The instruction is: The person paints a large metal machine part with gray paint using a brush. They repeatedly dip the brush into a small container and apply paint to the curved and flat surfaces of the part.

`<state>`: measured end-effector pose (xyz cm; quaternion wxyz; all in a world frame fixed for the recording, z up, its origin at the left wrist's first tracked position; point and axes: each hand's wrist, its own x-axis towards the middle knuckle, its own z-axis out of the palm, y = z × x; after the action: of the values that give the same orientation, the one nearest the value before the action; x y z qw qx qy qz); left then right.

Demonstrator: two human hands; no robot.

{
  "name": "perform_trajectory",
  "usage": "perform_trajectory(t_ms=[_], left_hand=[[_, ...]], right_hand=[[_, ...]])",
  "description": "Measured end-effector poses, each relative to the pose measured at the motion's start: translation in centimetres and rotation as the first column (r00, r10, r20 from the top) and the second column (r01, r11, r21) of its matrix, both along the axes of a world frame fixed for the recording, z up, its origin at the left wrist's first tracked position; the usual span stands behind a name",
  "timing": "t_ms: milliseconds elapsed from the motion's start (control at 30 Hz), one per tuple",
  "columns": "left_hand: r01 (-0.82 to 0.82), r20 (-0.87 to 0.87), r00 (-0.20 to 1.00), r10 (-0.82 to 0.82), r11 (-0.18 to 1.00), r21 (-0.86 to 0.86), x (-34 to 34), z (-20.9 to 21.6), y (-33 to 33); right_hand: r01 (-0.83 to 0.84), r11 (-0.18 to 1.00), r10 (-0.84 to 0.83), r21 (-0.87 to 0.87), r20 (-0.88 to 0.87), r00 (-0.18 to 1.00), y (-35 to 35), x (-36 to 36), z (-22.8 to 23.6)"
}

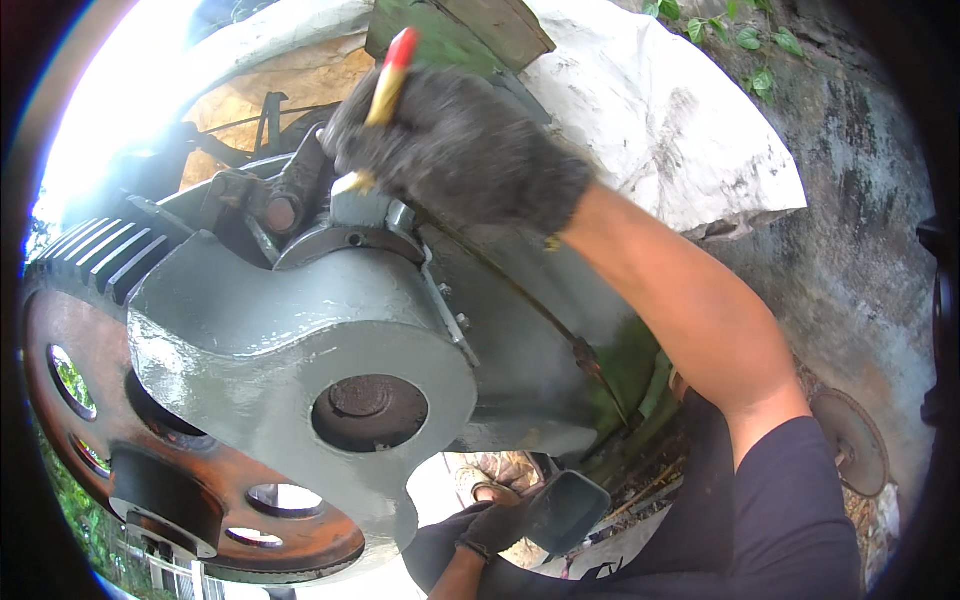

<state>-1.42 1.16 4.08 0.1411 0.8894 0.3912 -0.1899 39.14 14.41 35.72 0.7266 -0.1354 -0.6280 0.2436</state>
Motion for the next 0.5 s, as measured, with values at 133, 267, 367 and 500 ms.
perform_trajectory(t_ms=[133, 267, 367, 500], left_hand=[[-0.088, -0.093, 0.992, 0.08, 0.993, -0.083, -0.5, 0.4, -0.4], [-0.361, -0.127, 0.931, 0.343, 0.915, -0.177, 0.9, 1.3, -0.7], [-0.533, -0.05, 0.843, 0.536, 0.818, -0.217, 4.1, 3.3, -1.5], [-0.593, 0.0, 0.785, 0.619, 0.752, -0.287, 3.1, 2.7, -2.6]], right_hand=[[0.422, 0.903, -0.418, 0.085, -0.066, 0.906, -4.4, 3.6, -5.8], [0.288, 0.918, -0.386, -0.272, -0.444, 0.809, -8.2, 5.6, -17.5], [-0.042, 0.873, -0.384, -0.485, -0.739, 0.553, -8.3, 6.3, -29.1], [-0.282, 0.851, -0.315, -0.444, -0.86, 0.401, -8.3, 7.7, -42.0]])
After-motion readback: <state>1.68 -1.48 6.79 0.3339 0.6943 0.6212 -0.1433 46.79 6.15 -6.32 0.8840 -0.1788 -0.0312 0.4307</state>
